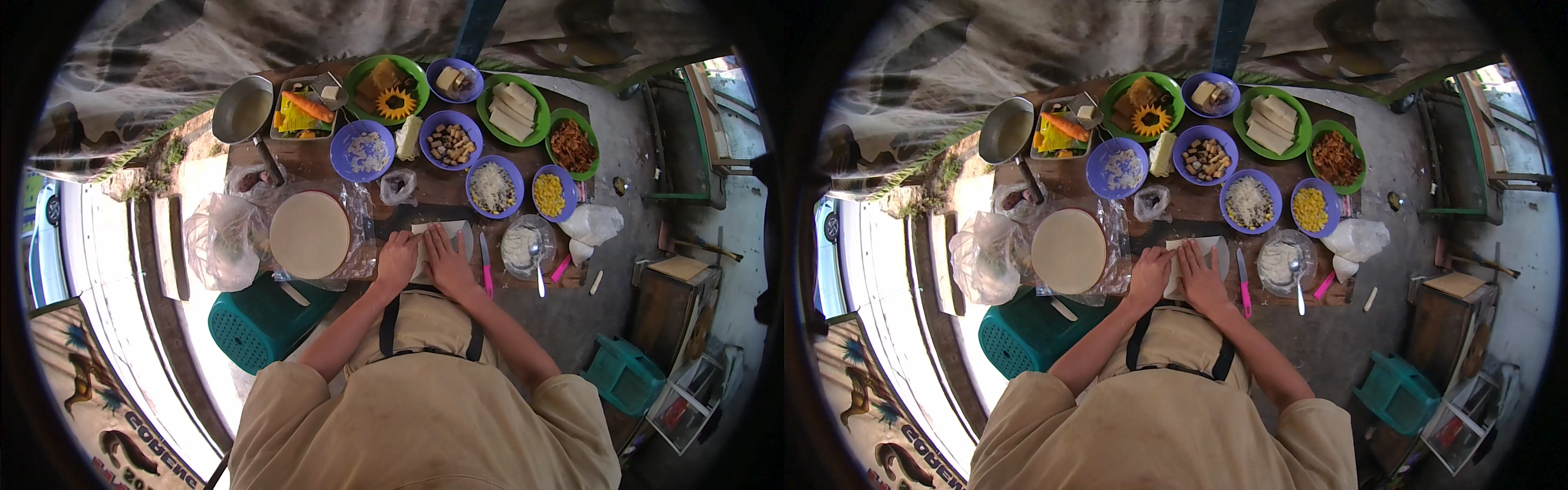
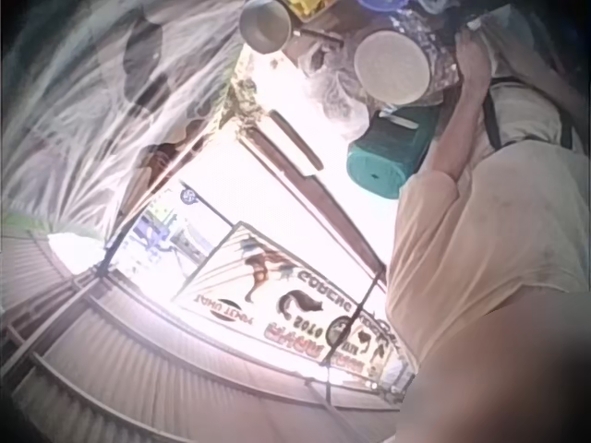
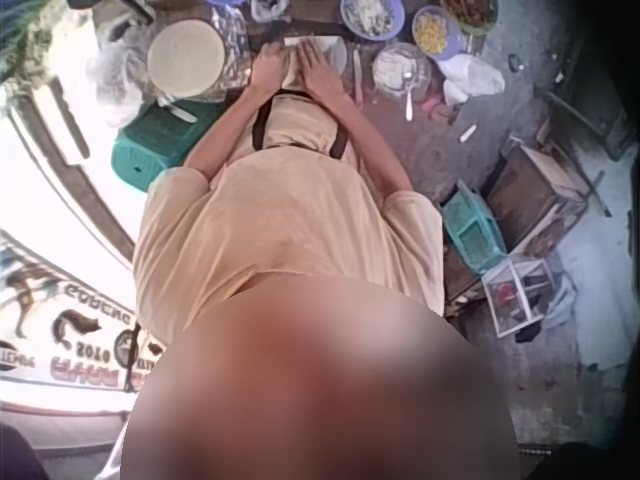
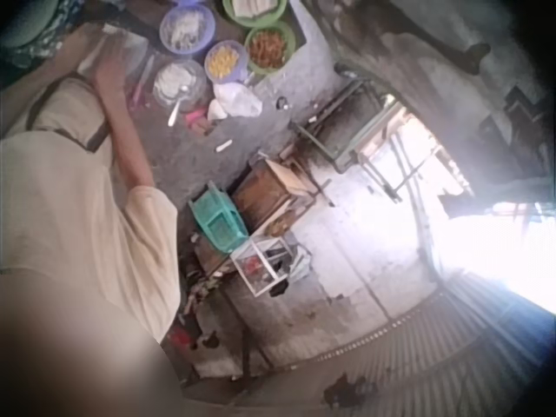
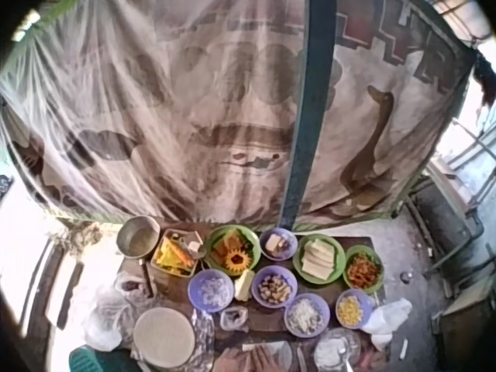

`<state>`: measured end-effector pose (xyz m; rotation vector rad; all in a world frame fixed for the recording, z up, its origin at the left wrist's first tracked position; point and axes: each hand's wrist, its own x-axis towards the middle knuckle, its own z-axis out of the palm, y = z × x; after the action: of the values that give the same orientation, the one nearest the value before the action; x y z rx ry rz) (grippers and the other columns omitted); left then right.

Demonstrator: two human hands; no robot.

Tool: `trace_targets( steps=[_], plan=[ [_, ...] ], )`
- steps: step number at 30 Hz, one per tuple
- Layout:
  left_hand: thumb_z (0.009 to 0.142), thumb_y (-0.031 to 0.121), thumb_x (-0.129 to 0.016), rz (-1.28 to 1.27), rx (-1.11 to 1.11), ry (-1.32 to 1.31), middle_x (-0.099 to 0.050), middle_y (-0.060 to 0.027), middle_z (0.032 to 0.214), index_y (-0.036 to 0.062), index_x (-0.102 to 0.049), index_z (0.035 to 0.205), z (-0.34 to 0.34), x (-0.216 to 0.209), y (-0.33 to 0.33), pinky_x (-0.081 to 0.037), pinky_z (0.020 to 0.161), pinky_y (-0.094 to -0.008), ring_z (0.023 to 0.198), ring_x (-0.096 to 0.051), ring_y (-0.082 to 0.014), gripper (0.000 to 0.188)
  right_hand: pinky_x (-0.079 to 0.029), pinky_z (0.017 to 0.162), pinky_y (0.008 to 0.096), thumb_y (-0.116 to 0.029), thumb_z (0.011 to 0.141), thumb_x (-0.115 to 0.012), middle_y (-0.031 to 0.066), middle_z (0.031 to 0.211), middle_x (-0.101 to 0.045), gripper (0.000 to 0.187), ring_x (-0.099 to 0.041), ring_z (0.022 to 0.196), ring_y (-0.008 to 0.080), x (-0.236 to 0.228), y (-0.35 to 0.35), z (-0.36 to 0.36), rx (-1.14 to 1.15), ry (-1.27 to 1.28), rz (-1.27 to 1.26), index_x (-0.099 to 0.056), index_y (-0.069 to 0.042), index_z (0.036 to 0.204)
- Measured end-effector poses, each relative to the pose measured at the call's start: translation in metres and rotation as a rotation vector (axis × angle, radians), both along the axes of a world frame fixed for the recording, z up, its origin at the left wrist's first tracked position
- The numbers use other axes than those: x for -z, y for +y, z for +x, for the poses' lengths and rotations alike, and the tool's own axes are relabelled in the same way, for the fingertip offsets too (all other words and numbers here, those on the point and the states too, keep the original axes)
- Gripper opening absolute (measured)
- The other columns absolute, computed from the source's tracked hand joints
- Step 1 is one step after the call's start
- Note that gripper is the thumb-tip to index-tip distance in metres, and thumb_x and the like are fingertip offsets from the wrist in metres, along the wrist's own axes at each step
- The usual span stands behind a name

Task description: The person places a round flatbread on a table, adds chopped ingredients including yellow pieces and corn, then folds the flatbread into a triangular wrap. The person uses a knife to spread a white paste on the wrap before folding.

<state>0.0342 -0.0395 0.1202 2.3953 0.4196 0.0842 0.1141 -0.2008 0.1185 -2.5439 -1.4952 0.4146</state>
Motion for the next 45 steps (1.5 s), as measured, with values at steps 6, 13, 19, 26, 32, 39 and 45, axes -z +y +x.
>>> trace_targets(
  steps=[6, 13, 19, 26, 32, 39, 45],
  plan=[
    [0.092, 0.000, -0.063, -0.021, 0.007, -0.015, -0.064, -0.0147, 0.110, 0.0018, -0.071, 0.124, -0.007, 0.002, -0.003, -0.055, 0.091, -0.0458, 0.105, -0.062, -0.0361, 0.033, -0.016, 0.125, 0.0672, -0.033, 0.096, -0.064, 0.0202, 0.171, -0.027, 0.079, -0.022, 0.161, 0.0345, 0.005, -0.001, 0.001, -0.012, 0.010, 0.002, -0.037, 0.003, 0.160],
    [0.092, 0.013, -0.064, 0.244, 0.154, 0.049, -0.045, -0.0156, 0.155, 0.0011, -0.053, 0.149, -0.001, 0.005, 0.000, -0.039, 0.116, -0.0541, 0.144, -0.041, -0.0390, 0.059, -0.014, 0.125, 0.0681, -0.031, 0.096, -0.062, 0.0194, 0.171, -0.029, 0.076, -0.020, 0.162, 0.0330, 0.003, -0.002, -0.002, 0.024, 0.017, -0.022, -0.038, 0.002, 0.159],
    [0.093, 0.031, -0.061, 0.299, 0.332, 0.221, -0.018, -0.0194, 0.174, -0.0031, -0.026, 0.164, -0.007, 0.006, -0.012, -0.017, 0.126, -0.0652, 0.162, -0.012, -0.0408, 0.086, -0.024, 0.123, 0.0638, -0.029, 0.098, -0.062, 0.0221, 0.167, -0.034, 0.072, -0.029, 0.157, 0.0386, 0.002, -0.024, 0.002, 0.233, 0.050, 0.105, -0.037, 0.003, 0.158],
    [0.092, 0.032, -0.058, 0.273, 0.302, 0.212, -0.017, -0.0193, 0.175, -0.0032, -0.025, 0.164, -0.004, 0.010, -0.024, -0.012, 0.127, -0.0660, 0.163, -0.009, -0.0388, 0.087, -0.043, 0.111, 0.0538, -0.026, 0.096, -0.072, 0.0294, 0.148, -0.051, 0.068, -0.050, 0.134, 0.0479, 0.016, -0.020, 0.021, 0.674, 0.187, 0.403, -0.045, 0.006, 0.149],
    [0.092, 0.030, -0.058, 0.259, 0.254, 0.232, -0.018, -0.0191, 0.174, -0.0028, -0.025, 0.164, -0.001, 0.008, -0.029, -0.011, 0.126, -0.0672, 0.163, -0.009, -0.0381, 0.086, -0.048, 0.102, 0.0525, -0.033, 0.091, -0.078, 0.0288, 0.134, -0.058, 0.068, -0.058, 0.120, 0.0477, 0.024, -0.008, 0.037, 0.867, 0.214, 0.353, -0.053, 0.005, 0.143],
    [0.092, 0.027, -0.059, 0.273, 0.225, 0.258, -0.021, -0.0189, 0.173, -0.0025, -0.025, 0.164, 0.001, 0.008, -0.033, -0.012, 0.126, -0.0680, 0.163, -0.010, -0.0381, 0.085, -0.053, 0.076, 0.0380, -0.033, 0.083, -0.086, 0.0138, 0.091, -0.072, 0.056, -0.066, 0.079, 0.0237, 0.029, -0.003, 0.037, 1.044, 0.465, 0.488, -0.069, 0.004, 0.121],
    [0.092, 0.028, -0.060, 0.260, 0.213, 0.241, -0.019, -0.0193, 0.173, -0.0026, -0.026, 0.163, 0.002, 0.009, -0.035, -0.014, 0.126, -0.0685, 0.163, -0.010, -0.0390, 0.084, -0.050, 0.071, 0.0351, -0.027, 0.087, -0.083, 0.0096, 0.080, -0.068, 0.036, -0.061, 0.073, 0.0184, 0.027, -0.005, 0.032, 1.032, 0.670, 0.534, -0.072, 0.002, 0.105]
  ],
)
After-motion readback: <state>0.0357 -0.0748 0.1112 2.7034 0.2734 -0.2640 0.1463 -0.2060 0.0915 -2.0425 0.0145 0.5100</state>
